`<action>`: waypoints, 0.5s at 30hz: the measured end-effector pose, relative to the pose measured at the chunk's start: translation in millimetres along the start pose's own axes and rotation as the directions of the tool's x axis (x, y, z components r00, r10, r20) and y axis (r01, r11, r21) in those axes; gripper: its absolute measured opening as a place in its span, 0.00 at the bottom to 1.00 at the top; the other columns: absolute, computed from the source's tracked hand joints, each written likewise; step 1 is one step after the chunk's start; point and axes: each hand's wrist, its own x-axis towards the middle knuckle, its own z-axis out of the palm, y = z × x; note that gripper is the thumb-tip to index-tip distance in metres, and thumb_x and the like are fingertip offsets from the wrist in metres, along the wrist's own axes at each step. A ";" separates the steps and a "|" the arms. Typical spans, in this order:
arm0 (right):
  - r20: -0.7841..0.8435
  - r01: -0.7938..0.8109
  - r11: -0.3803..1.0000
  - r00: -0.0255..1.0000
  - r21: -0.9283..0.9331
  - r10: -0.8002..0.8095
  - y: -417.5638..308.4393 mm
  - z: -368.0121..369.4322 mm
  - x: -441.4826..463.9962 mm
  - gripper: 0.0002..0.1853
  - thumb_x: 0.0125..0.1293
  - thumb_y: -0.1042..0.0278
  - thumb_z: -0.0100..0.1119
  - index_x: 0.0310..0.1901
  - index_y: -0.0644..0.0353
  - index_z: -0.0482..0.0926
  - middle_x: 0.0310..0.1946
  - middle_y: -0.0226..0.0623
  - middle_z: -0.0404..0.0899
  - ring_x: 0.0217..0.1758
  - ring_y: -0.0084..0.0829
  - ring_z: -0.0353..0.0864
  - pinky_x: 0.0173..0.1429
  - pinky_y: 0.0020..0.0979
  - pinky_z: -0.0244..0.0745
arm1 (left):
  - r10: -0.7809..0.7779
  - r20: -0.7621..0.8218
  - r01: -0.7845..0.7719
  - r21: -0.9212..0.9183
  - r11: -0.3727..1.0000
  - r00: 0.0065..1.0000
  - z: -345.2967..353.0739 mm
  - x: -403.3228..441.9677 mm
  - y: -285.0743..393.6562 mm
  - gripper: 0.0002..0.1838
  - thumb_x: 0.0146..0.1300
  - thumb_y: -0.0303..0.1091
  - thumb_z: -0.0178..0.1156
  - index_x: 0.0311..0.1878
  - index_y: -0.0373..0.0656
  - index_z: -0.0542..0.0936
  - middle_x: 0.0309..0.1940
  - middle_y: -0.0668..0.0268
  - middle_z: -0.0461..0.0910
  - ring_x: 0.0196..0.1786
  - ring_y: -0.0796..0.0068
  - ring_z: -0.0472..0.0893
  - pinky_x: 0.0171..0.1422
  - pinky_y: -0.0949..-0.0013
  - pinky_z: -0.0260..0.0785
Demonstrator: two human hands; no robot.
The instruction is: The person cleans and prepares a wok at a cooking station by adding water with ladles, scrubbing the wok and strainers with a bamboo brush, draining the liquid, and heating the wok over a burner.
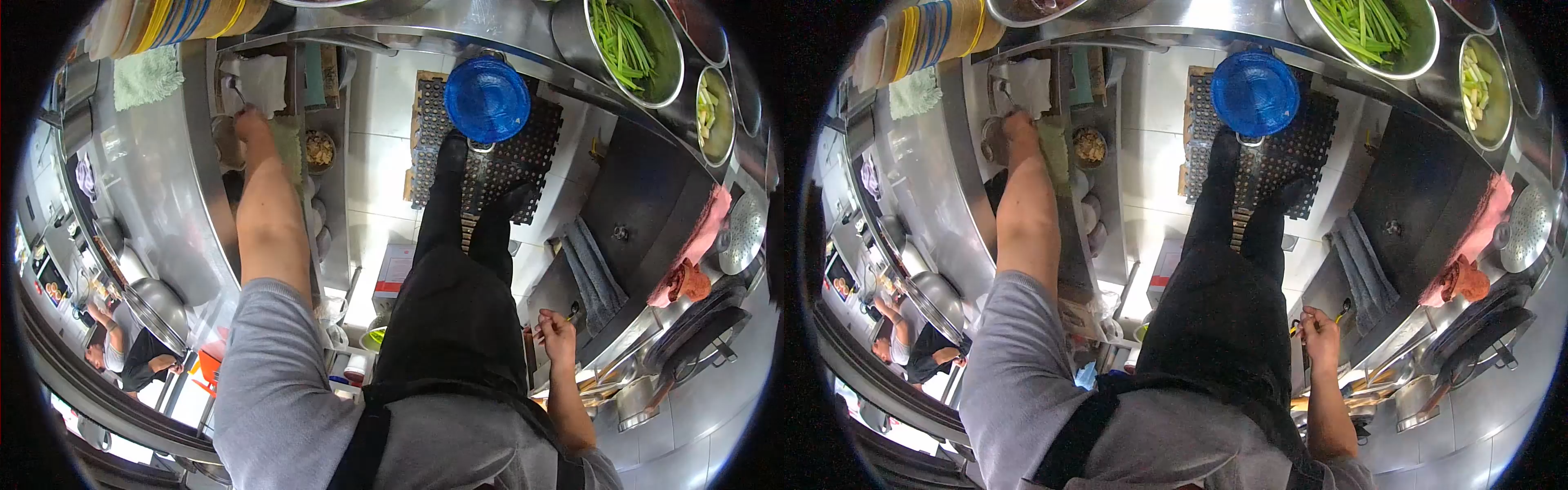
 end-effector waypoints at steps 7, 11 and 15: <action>0.016 0.042 0.999 0.999 0.017 -0.042 -7.7 3.9 1.2 0.14 0.71 0.68 0.55 0.50 0.68 0.80 0.25 0.32 0.81 0.22 0.20 0.79 0.24 0.22 0.70 | 0.250 -0.002 -0.226 0.416 0.881 0.968 -11.6 -49.5 5.6 0.22 0.64 0.38 0.56 0.54 0.30 0.74 0.45 0.47 0.81 0.47 0.50 0.81 0.49 0.50 0.71; 0.012 0.036 0.997 0.999 0.075 -0.037 -4.6 1.0 -5.6 0.14 0.71 0.67 0.55 0.50 0.68 0.80 0.25 0.33 0.80 0.22 0.21 0.79 0.24 0.22 0.71 | 0.298 0.067 -0.304 0.267 0.915 0.952 -48.6 -126.5 6.0 0.27 0.62 0.40 0.59 0.61 0.34 0.73 0.57 0.45 0.75 0.59 0.44 0.75 0.64 0.47 0.65; -0.023 0.056 0.989 0.998 0.140 -0.053 1.1 -3.4 -20.1 0.13 0.69 0.67 0.57 0.49 0.67 0.81 0.25 0.33 0.81 0.22 0.20 0.78 0.25 0.23 0.70 | 0.409 0.228 -0.466 0.346 0.814 0.884 -68.1 -192.7 -56.3 0.23 0.62 0.39 0.58 0.56 0.35 0.75 0.52 0.43 0.78 0.53 0.44 0.78 0.58 0.48 0.70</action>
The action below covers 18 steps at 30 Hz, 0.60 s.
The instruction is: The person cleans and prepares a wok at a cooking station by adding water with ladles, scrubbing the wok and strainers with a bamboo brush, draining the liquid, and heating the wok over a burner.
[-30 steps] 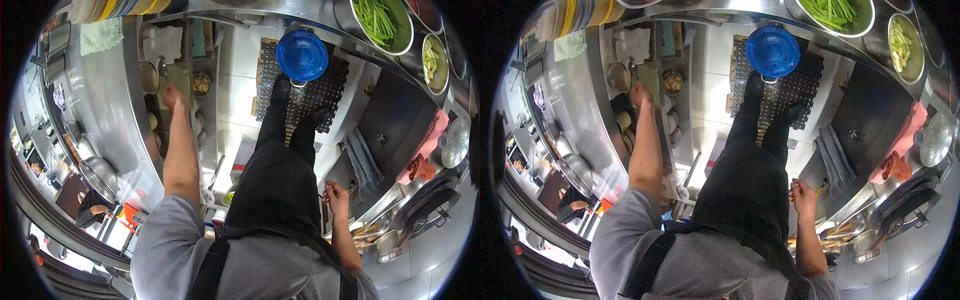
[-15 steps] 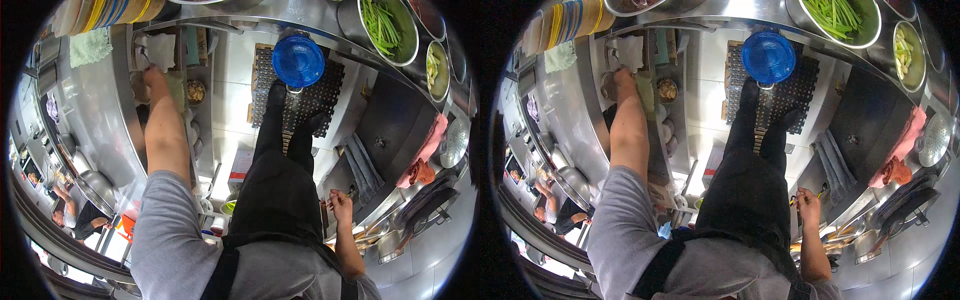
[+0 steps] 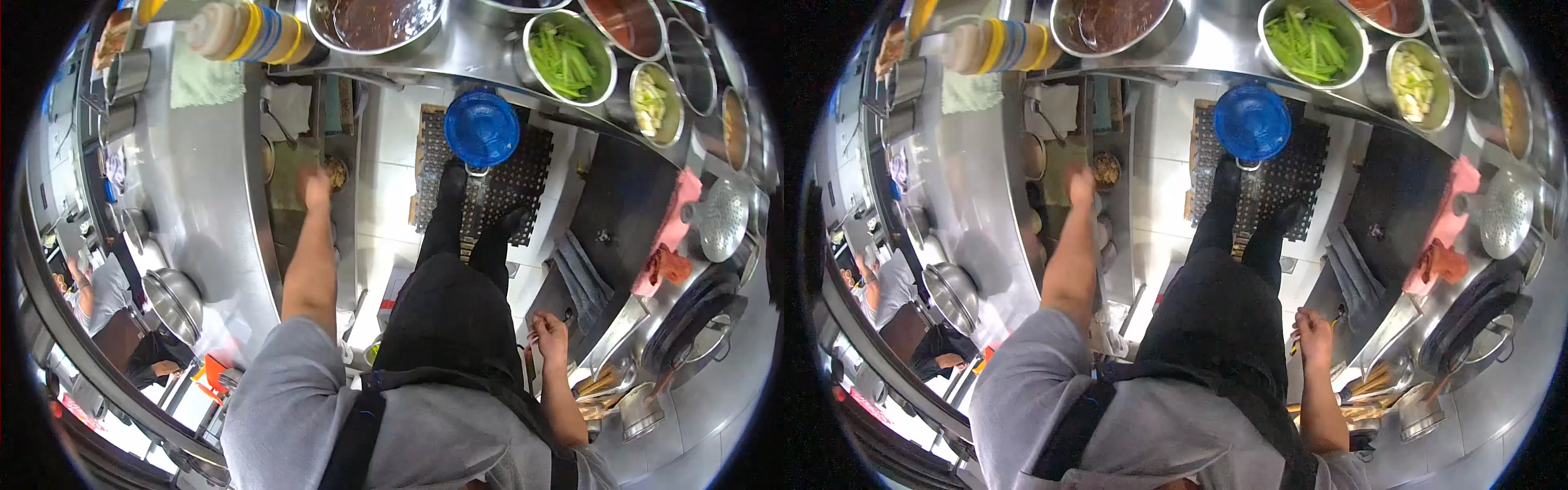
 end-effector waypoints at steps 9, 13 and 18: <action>-0.095 0.111 0.993 0.990 0.043 -0.107 16.0 -28.6 -24.2 0.16 0.68 0.65 0.57 0.50 0.67 0.81 0.26 0.37 0.83 0.23 0.25 0.82 0.24 0.26 0.73 | 0.227 0.933 -0.462 -0.076 0.883 0.280 53.9 -164.7 -130.6 0.23 0.59 0.44 0.60 0.56 0.45 0.78 0.52 0.50 0.80 0.54 0.55 0.80 0.59 0.59 0.72; -0.106 0.104 0.991 0.990 0.083 -0.095 35.6 -32.2 -28.9 0.16 0.67 0.64 0.57 0.50 0.67 0.81 0.26 0.38 0.83 0.22 0.25 0.82 0.24 0.26 0.73 | 0.107 0.873 -0.271 0.031 0.962 0.477 -1.4 -160.7 -63.5 0.19 0.58 0.42 0.61 0.50 0.45 0.80 0.40 0.55 0.83 0.40 0.59 0.83 0.47 0.62 0.76; -0.183 0.088 0.992 0.981 0.093 -0.070 45.6 -40.5 -52.5 0.13 0.67 0.66 0.57 0.46 0.65 0.82 0.23 0.33 0.80 0.19 0.22 0.77 0.22 0.25 0.71 | 0.070 0.804 -0.004 -0.084 0.996 0.591 -84.8 -99.7 33.3 0.14 0.58 0.40 0.62 0.46 0.47 0.81 0.26 0.63 0.80 0.24 0.69 0.80 0.29 0.67 0.74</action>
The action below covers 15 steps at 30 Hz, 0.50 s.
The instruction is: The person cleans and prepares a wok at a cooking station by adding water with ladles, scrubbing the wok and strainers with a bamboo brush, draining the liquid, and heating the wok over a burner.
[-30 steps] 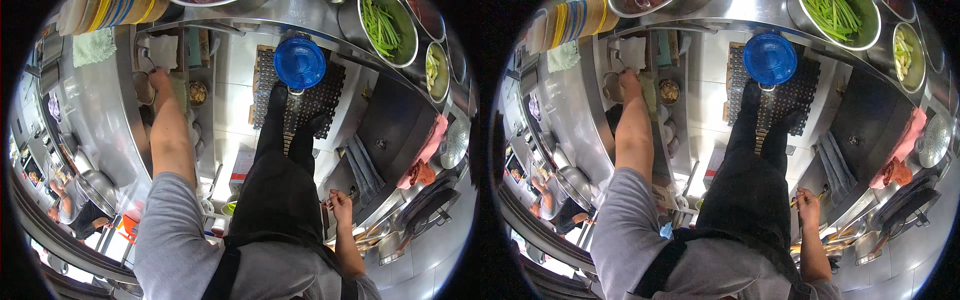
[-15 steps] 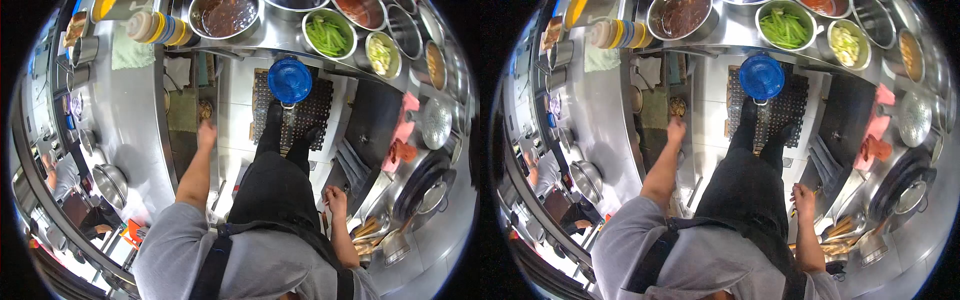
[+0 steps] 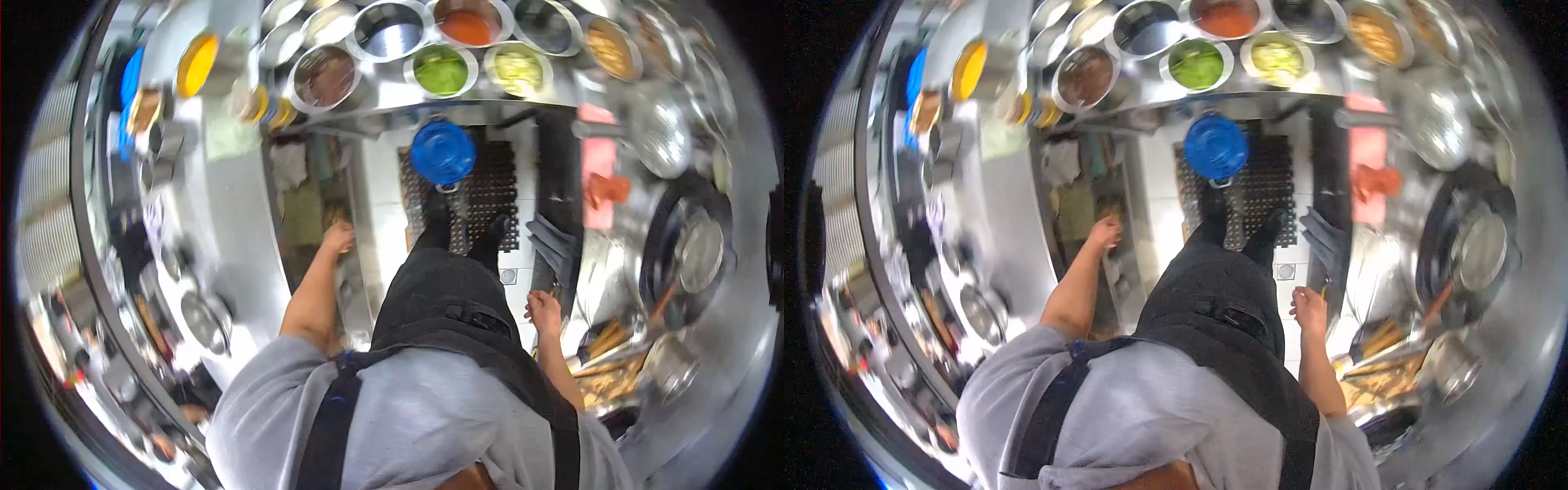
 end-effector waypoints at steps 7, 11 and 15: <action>-0.232 0.189 0.974 0.949 -0.123 -0.214 17.7 -12.5 -27.5 0.13 0.64 0.61 0.57 0.44 0.60 0.84 0.28 0.42 0.84 0.23 0.32 0.84 0.35 0.34 0.79 | 0.138 0.111 -0.087 -0.372 0.924 0.984 -22.5 -4.2 94.5 0.05 0.69 0.34 0.51 0.40 0.44 0.71 0.22 0.66 0.69 0.18 0.72 0.69 0.15 0.67 0.57; -0.315 0.185 0.982 0.931 -0.026 -0.184 31.1 -18.0 -48.0 0.14 0.64 0.59 0.58 0.44 0.59 0.84 0.29 0.44 0.85 0.24 0.34 0.85 0.40 0.38 0.79 | 0.108 0.072 -0.098 -0.131 0.987 0.992 19.4 -23.7 125.3 0.04 0.65 0.30 0.48 0.37 0.43 0.72 0.22 0.65 0.69 0.20 0.70 0.70 0.16 0.68 0.57; -0.411 0.230 0.968 0.876 -0.101 -0.252 63.0 -30.1 -53.9 0.15 0.64 0.59 0.58 0.44 0.60 0.84 0.29 0.45 0.85 0.24 0.35 0.85 0.40 0.37 0.80 | 0.128 0.103 -0.146 0.200 0.969 0.986 60.7 -42.0 159.5 0.06 0.64 0.31 0.49 0.36 0.46 0.76 0.24 0.66 0.72 0.24 0.69 0.76 0.22 0.67 0.66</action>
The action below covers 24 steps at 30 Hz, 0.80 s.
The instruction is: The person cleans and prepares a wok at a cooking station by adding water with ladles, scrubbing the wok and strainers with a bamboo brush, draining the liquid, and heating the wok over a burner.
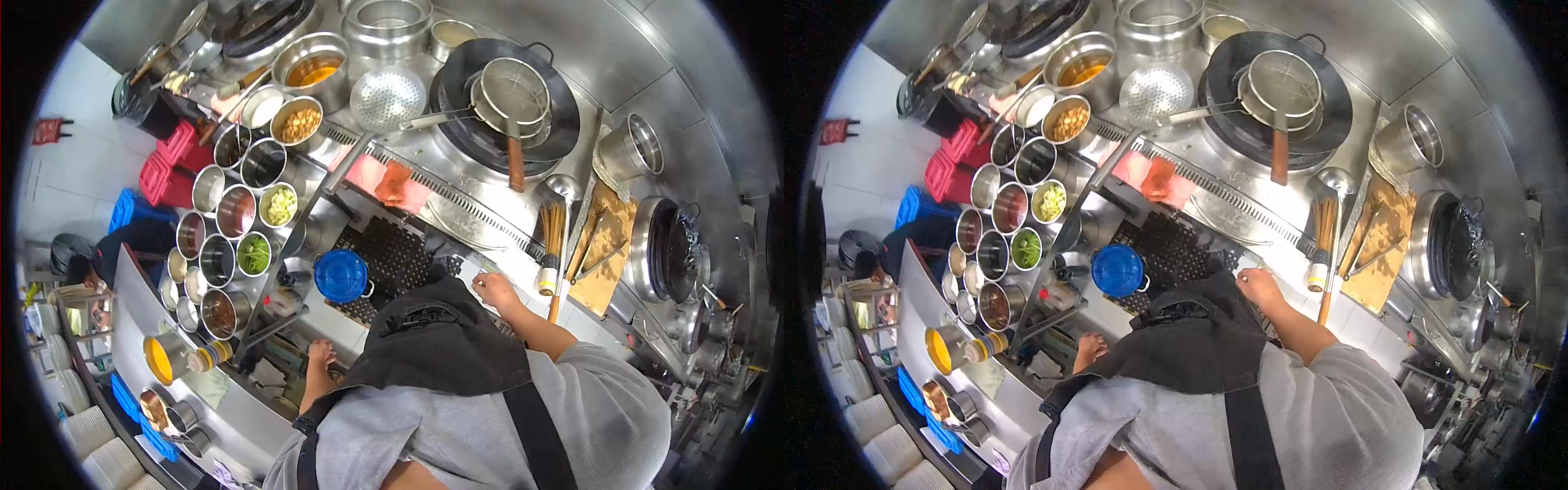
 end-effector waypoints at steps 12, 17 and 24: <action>-0.235 0.013 0.957 0.970 0.288 0.057 70.8 -85.1 53.8 0.13 0.64 0.63 0.60 0.44 0.63 0.84 0.26 0.43 0.84 0.22 0.30 0.84 0.33 0.31 0.79 | 0.287 0.649 -0.670 0.475 0.571 0.705 151.4 -42.5 179.2 0.19 0.67 0.52 0.53 0.39 0.44 0.81 0.30 0.67 0.79 0.31 0.74 0.76 0.32 0.66 0.65; -0.502 -0.130 0.940 0.818 0.314 0.281 134.8 -109.7 27.2 0.12 0.64 0.62 0.59 0.43 0.59 0.84 0.32 0.46 0.85 0.37 0.44 0.85 0.43 0.39 0.78 | 0.529 0.432 -0.643 0.172 0.747 0.730 197.6 -154.3 300.5 0.21 0.68 0.48 0.56 0.50 0.40 0.83 0.33 0.67 0.82 0.36 0.75 0.79 0.43 0.67 0.73; -0.546 -0.389 0.858 0.663 0.334 0.513 167.1 -97.5 -28.5 0.15 0.59 0.65 0.65 0.46 0.62 0.82 0.41 0.48 0.82 0.46 0.49 0.81 0.50 0.42 0.76 | 0.973 0.083 -0.660 0.746 0.084 0.217 159.5 -96.5 430.7 0.23 0.58 0.41 0.59 0.51 0.33 0.81 0.40 0.42 0.83 0.48 0.46 0.82 0.56 0.55 0.74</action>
